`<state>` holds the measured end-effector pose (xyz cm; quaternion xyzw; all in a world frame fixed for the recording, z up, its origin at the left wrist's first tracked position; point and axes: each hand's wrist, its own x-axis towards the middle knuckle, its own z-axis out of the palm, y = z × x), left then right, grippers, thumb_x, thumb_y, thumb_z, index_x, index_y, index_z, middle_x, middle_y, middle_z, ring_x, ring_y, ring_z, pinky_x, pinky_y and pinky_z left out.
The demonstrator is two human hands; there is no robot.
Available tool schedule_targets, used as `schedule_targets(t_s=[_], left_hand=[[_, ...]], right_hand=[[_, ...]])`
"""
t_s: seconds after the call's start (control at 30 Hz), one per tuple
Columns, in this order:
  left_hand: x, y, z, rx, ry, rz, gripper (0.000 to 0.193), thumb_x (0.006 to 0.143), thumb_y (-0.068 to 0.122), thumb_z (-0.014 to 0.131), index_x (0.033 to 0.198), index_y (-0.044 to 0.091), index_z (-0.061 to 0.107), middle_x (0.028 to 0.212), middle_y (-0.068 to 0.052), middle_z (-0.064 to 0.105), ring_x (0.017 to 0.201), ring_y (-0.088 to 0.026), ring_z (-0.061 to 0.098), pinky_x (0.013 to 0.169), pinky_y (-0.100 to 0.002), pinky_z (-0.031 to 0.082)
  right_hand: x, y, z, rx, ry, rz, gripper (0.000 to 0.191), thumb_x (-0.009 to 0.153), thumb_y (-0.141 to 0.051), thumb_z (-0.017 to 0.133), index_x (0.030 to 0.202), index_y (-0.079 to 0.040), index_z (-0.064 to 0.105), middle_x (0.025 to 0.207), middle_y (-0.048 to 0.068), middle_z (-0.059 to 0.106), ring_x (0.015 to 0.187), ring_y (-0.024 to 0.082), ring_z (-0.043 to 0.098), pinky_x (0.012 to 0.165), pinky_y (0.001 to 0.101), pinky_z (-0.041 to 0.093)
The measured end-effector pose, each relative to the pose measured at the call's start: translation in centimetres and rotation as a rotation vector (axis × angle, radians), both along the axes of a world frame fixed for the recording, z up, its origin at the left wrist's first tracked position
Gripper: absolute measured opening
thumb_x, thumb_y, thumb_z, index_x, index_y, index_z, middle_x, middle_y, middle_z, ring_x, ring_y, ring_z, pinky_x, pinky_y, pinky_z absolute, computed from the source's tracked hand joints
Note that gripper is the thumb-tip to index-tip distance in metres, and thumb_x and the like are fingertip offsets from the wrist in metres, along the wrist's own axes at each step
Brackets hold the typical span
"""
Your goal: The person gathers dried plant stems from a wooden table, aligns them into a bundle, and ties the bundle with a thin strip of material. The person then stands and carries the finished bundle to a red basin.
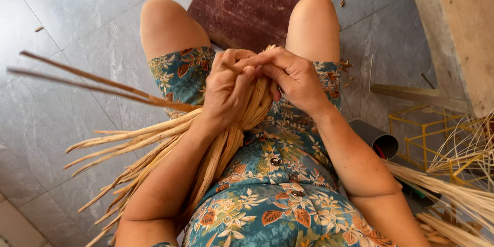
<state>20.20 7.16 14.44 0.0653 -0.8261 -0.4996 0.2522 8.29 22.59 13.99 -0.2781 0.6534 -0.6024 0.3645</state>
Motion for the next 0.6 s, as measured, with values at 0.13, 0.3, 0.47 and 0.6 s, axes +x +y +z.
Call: schedule_targets(t_s=[0.13,0.3,0.47,0.6], left_hand=[[1.2,0.1,0.7,0.266,-0.016,-0.095,0.023,0.113,0.018,0.055,0.128,0.009,0.070,0.107,-0.003,0.071,0.113,-0.023,0.064,0.104,-0.034,0.050],[0.3,-0.2,0.3,-0.068,-0.116,-0.104,0.025,0.101,0.015,0.066,0.125,0.012,0.072,0.097,-0.004,0.067,0.097,-0.022,0.060,0.091,-0.036,0.046],[-1.3,2.1,-0.9,-0.441,-0.116,-0.200,0.033,0.086,0.025,0.074,0.118,0.014,0.072,0.088,-0.006,0.060,0.092,-0.026,0.057,0.079,-0.042,0.042],[-2.2,4.5,-2.3,-0.534,-0.150,-0.366,0.019,0.090,0.030,0.075,0.102,0.016,0.072,0.091,-0.004,0.063,0.094,-0.026,0.057,0.077,-0.043,0.043]], right_hand=[[1.7,1.5,-0.4,-0.234,0.052,-0.077,0.020,0.109,-0.019,0.056,0.111,-0.005,0.070,0.122,0.007,0.061,0.076,0.009,0.066,0.059,0.0190,0.047],[3.3,2.1,0.9,-0.281,0.572,-0.096,0.020,0.112,-0.027,0.064,0.110,-0.012,0.076,0.142,0.005,0.051,0.103,0.014,0.062,0.097,0.0261,0.053],[2.5,3.1,3.0,-0.174,1.092,-0.211,0.019,0.097,-0.030,0.066,0.094,-0.015,0.078,0.133,0.020,0.049,0.109,0.036,0.053,0.092,0.0387,0.046],[1.7,4.8,2.8,-0.160,0.838,-0.209,0.020,0.108,-0.027,0.069,0.104,-0.011,0.079,0.115,0.004,0.059,0.097,0.014,0.057,0.081,0.0271,0.050]])
